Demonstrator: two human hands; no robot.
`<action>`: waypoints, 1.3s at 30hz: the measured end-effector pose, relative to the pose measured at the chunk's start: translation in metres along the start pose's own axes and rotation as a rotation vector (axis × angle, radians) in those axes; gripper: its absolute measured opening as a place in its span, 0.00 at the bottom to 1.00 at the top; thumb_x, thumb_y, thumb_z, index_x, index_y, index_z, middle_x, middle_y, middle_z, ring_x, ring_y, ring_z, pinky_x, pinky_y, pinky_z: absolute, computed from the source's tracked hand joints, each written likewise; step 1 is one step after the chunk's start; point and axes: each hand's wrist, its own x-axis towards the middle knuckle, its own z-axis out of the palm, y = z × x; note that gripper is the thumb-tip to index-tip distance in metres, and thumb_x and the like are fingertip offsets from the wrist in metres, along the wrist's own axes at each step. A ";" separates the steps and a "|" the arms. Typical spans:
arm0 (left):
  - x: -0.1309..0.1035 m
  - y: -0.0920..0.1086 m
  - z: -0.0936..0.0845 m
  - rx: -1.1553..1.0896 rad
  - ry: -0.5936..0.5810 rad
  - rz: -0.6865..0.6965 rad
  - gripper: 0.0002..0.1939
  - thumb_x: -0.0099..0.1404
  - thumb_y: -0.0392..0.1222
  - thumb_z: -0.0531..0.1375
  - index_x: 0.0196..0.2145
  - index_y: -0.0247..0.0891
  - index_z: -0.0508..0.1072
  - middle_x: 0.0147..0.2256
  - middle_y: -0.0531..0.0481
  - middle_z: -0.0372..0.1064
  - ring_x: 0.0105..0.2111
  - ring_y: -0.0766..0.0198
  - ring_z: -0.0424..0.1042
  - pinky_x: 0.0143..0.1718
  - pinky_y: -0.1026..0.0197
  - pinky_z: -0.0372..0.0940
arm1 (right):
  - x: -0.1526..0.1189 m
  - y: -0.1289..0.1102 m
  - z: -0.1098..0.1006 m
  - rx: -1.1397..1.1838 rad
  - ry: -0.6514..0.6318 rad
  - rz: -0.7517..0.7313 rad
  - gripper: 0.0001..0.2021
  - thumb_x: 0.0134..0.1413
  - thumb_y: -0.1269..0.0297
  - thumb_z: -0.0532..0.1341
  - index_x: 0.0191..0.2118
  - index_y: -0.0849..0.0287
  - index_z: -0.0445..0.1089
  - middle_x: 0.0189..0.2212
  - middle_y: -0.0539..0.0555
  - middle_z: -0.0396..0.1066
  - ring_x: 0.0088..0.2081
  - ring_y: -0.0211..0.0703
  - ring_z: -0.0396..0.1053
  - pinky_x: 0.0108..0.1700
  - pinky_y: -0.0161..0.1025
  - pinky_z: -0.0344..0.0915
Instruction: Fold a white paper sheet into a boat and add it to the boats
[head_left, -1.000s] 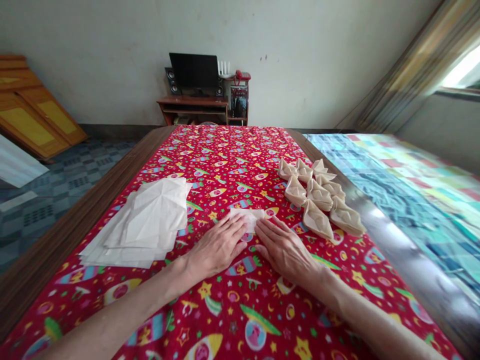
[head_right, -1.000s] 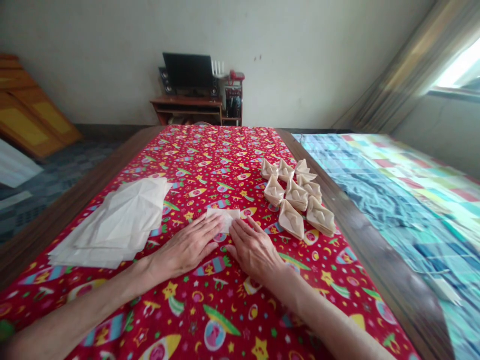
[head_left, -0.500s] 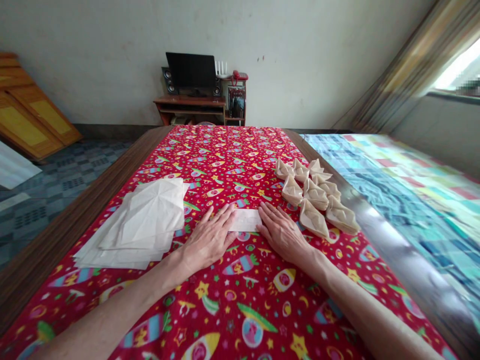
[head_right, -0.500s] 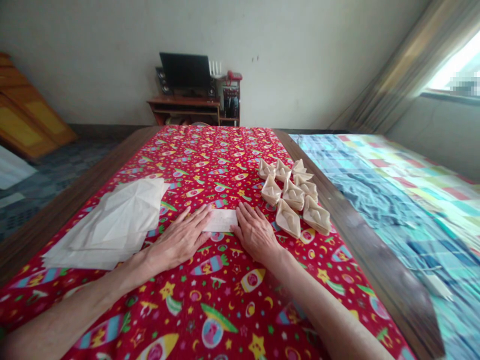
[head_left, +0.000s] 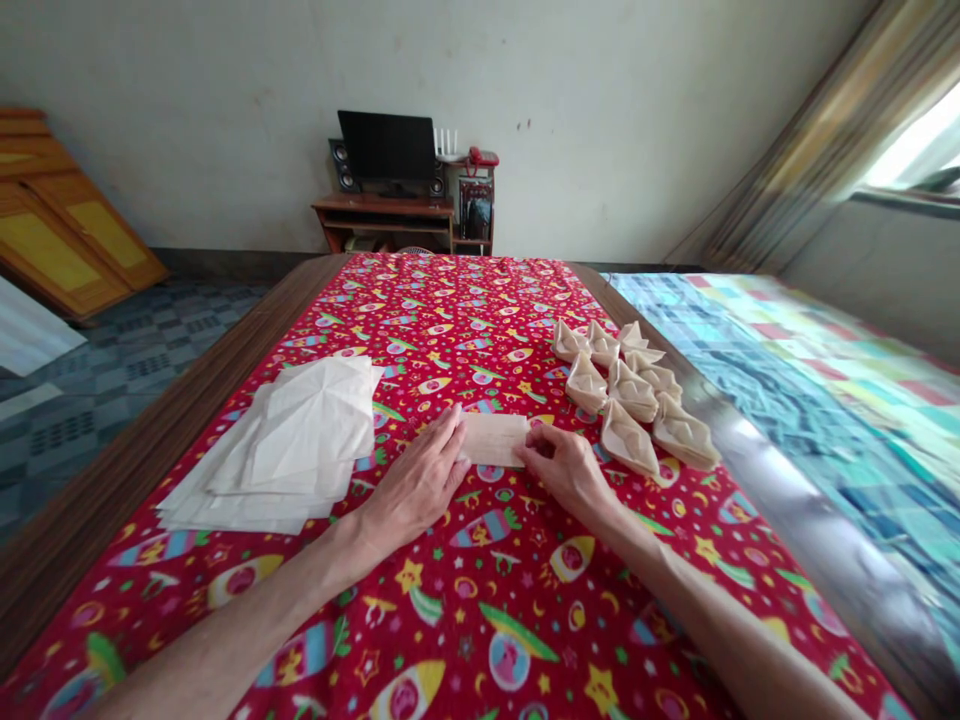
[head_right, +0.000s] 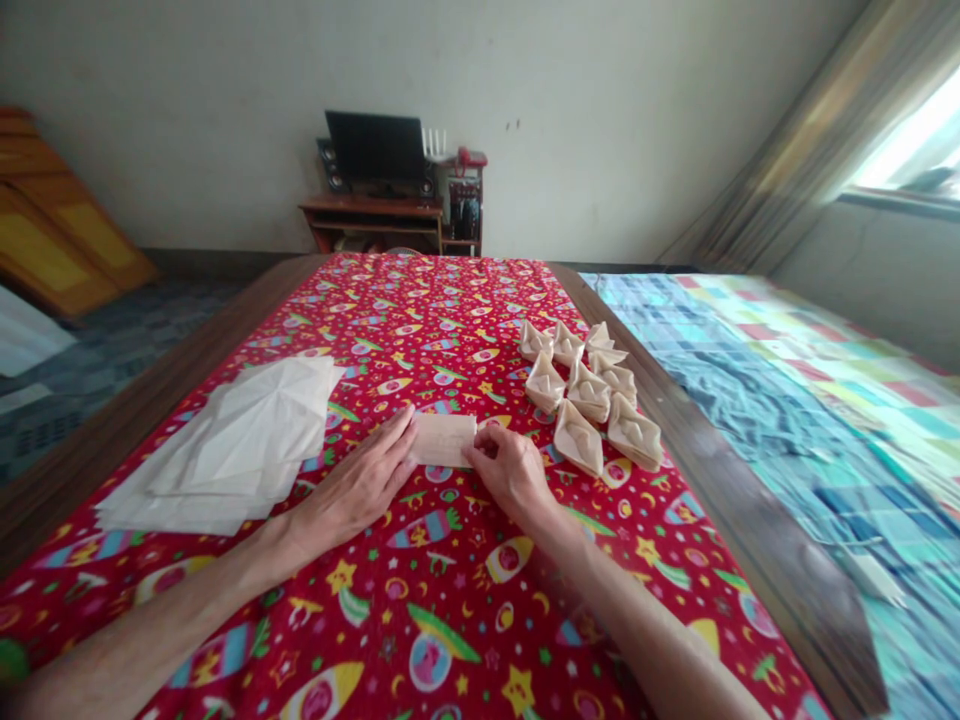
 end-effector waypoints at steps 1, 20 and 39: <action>0.001 0.000 -0.001 -0.019 0.023 0.004 0.26 0.71 0.42 0.45 0.62 0.26 0.51 0.64 0.34 0.42 0.64 0.53 0.46 0.62 0.51 0.52 | 0.000 -0.001 0.000 0.044 0.028 -0.025 0.09 0.49 0.61 0.60 0.23 0.57 0.66 0.19 0.46 0.66 0.23 0.36 0.64 0.25 0.32 0.57; -0.021 0.023 -0.009 -0.079 0.102 0.194 0.04 0.66 0.38 0.56 0.36 0.39 0.71 0.33 0.51 0.70 0.35 0.61 0.67 0.37 0.58 0.64 | -0.037 -0.010 -0.007 -0.265 -0.150 -0.736 0.09 0.62 0.70 0.53 0.31 0.60 0.67 0.30 0.54 0.69 0.32 0.39 0.62 0.33 0.35 0.59; -0.008 0.029 -0.010 -0.212 -0.040 -0.233 0.12 0.65 0.39 0.55 0.23 0.37 0.63 0.26 0.55 0.62 0.24 0.70 0.60 0.27 0.66 0.55 | -0.049 -0.017 -0.017 -0.400 -0.162 -0.858 0.09 0.61 0.73 0.52 0.40 0.66 0.69 0.21 0.49 0.64 0.22 0.35 0.58 0.23 0.36 0.51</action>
